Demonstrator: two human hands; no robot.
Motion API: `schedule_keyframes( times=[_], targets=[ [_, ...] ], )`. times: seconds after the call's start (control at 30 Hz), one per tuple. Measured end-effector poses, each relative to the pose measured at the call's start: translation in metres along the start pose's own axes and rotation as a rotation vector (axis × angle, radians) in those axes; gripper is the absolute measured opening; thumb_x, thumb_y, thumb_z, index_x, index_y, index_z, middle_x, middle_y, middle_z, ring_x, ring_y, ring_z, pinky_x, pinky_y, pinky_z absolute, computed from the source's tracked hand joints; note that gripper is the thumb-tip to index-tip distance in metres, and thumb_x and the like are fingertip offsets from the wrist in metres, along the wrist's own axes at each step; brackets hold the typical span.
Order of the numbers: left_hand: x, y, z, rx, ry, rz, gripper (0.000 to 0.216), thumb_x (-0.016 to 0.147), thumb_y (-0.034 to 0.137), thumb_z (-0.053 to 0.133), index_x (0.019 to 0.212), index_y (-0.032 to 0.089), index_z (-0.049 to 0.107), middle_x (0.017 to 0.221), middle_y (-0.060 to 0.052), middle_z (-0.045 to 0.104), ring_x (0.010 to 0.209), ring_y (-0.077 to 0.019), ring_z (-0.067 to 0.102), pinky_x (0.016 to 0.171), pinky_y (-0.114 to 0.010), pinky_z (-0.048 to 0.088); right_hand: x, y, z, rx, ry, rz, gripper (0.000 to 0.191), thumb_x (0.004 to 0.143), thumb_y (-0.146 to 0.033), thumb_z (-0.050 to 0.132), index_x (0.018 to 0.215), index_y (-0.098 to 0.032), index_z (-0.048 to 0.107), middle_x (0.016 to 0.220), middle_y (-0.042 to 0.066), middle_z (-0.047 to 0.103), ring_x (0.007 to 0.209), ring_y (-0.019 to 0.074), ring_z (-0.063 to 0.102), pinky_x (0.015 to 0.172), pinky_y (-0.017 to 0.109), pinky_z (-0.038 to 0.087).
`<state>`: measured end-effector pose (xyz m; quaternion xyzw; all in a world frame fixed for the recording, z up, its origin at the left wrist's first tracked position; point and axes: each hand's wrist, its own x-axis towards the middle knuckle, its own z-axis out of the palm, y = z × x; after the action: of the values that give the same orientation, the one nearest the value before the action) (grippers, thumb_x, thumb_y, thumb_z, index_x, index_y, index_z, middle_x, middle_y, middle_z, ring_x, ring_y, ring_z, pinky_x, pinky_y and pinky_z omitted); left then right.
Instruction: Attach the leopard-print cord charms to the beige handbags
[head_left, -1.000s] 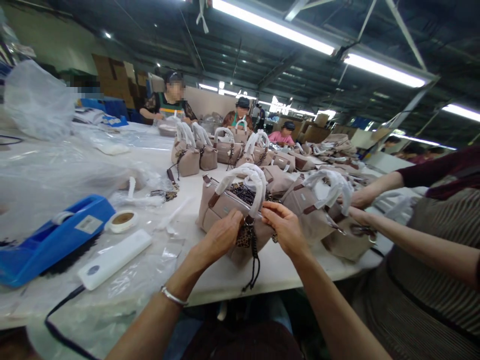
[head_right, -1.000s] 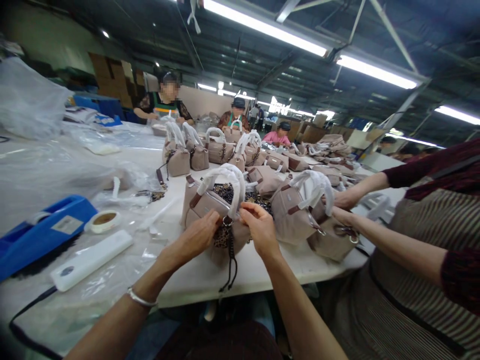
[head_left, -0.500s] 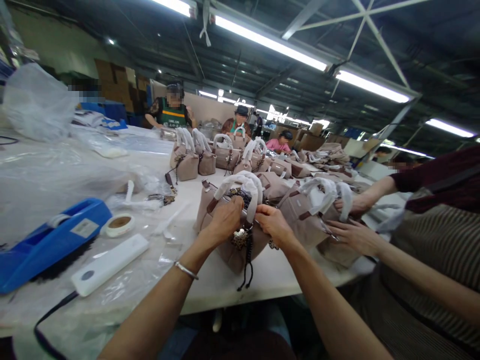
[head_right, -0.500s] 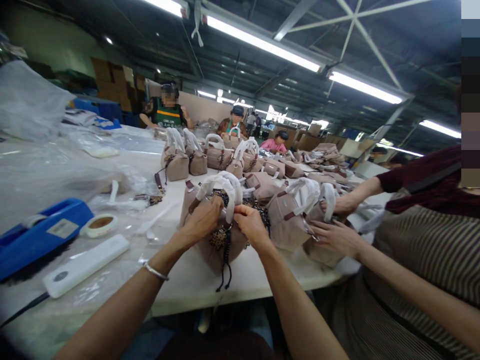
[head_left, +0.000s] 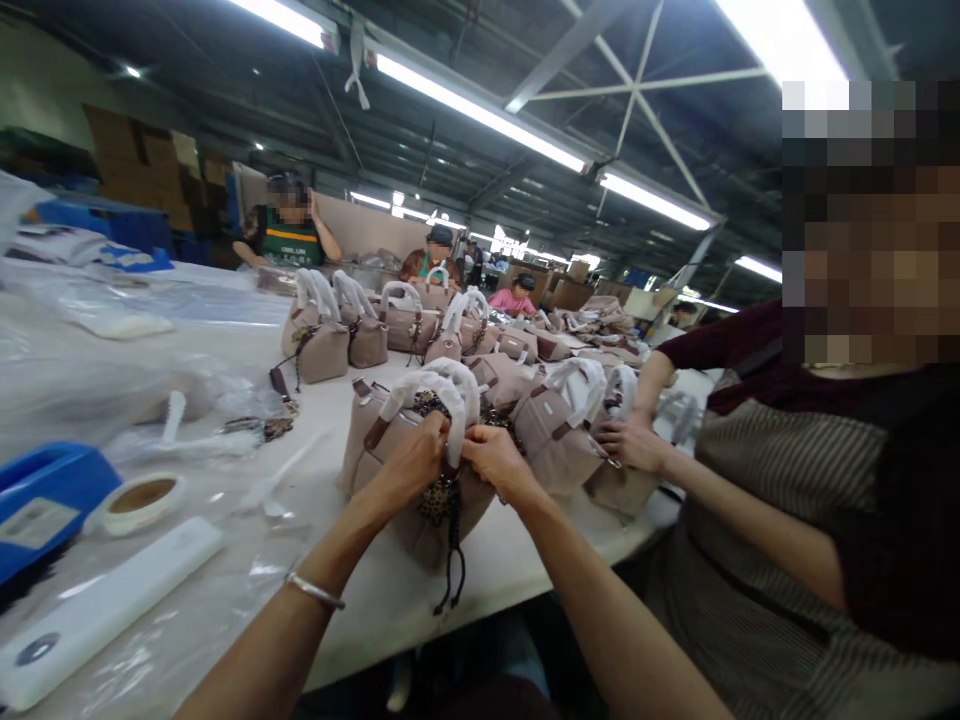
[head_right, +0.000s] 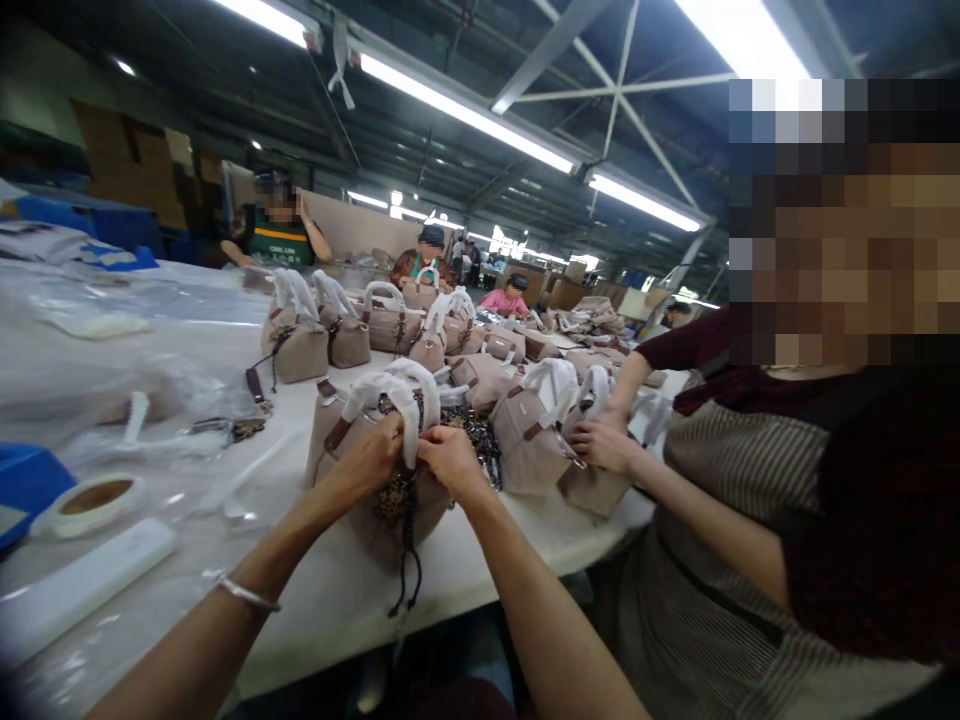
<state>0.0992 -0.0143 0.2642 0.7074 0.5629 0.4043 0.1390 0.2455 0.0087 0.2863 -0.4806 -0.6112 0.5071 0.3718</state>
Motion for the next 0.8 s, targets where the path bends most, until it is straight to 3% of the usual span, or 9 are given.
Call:
schedule_keyframes(
  times=[0.1, 0.2, 0.43, 0.57, 0.67, 0.8],
  targets=[
    [-0.004, 0.005, -0.002, -0.234, 0.030, -0.125, 0.013, 0.086, 0.028, 0.043, 0.088, 0.019, 0.052, 0.074, -0.003, 0.062, 0.065, -0.0187, 0.058, 0.060, -0.027, 0.039, -0.003, -0.001, 0.000, 0.013, 0.013, -0.043, 0.018, 0.062, -0.032, 0.069, 0.067, -0.015, 0.065, 0.044, -0.009, 0.043, 0.039, 0.0042, 0.030, 0.038, 0.019, 0.020],
    [-0.007, 0.010, -0.005, -0.421, -0.060, -0.196, 0.021, 0.083, 0.037, 0.049, 0.085, 0.018, 0.058, 0.064, 0.002, 0.059, 0.049, -0.0146, 0.049, 0.049, -0.025, 0.035, -0.004, 0.000, -0.002, 0.026, 0.036, -0.085, 0.022, 0.064, -0.036, 0.069, 0.070, -0.014, 0.067, 0.048, -0.007, 0.046, 0.042, 0.0049, 0.031, 0.040, 0.019, 0.023],
    [-0.004, 0.011, -0.006, -0.564, -0.145, -0.345, 0.028, 0.069, 0.047, 0.064, 0.066, 0.019, 0.061, 0.037, 0.008, 0.041, 0.034, -0.0104, 0.034, 0.037, -0.022, 0.019, -0.002, 0.005, -0.002, 0.000, 0.067, -0.174, 0.033, 0.070, -0.046, 0.068, 0.081, -0.015, 0.072, 0.050, -0.006, 0.048, 0.045, 0.0074, 0.035, 0.042, 0.020, 0.027],
    [-0.004, 0.003, -0.004, -0.655, -0.175, -0.373, 0.031, 0.067, 0.048, 0.068, 0.072, 0.018, 0.062, 0.039, 0.008, 0.045, 0.033, -0.0079, 0.033, 0.036, -0.019, 0.021, 0.002, 0.009, -0.001, -0.042, 0.060, -0.188, 0.027, 0.072, -0.039, 0.066, 0.083, -0.016, 0.072, 0.053, -0.006, 0.050, 0.046, 0.0076, 0.037, 0.043, 0.020, 0.028],
    [-0.009, 0.000, -0.002, -0.796, -0.129, -0.413, 0.034, 0.068, 0.049, 0.068, 0.074, 0.017, 0.059, 0.044, 0.006, 0.051, 0.036, -0.0072, 0.038, 0.037, -0.017, 0.025, 0.001, 0.009, -0.005, -0.096, 0.004, -0.184, 0.017, 0.072, -0.026, 0.063, 0.082, -0.017, 0.072, 0.058, -0.005, 0.055, 0.048, 0.0077, 0.040, 0.045, 0.020, 0.031],
    [-0.021, -0.001, 0.000, -1.024, -0.048, -0.463, 0.035, 0.069, 0.047, 0.070, 0.078, 0.015, 0.059, 0.052, 0.004, 0.057, 0.041, -0.0060, 0.043, 0.038, -0.014, 0.031, -0.010, -0.001, -0.017, -0.224, -0.094, -0.225, 0.018, 0.064, -0.015, 0.065, 0.079, -0.021, 0.072, 0.068, -0.005, 0.063, 0.061, 0.0104, 0.052, 0.056, 0.020, 0.038]
  ],
)
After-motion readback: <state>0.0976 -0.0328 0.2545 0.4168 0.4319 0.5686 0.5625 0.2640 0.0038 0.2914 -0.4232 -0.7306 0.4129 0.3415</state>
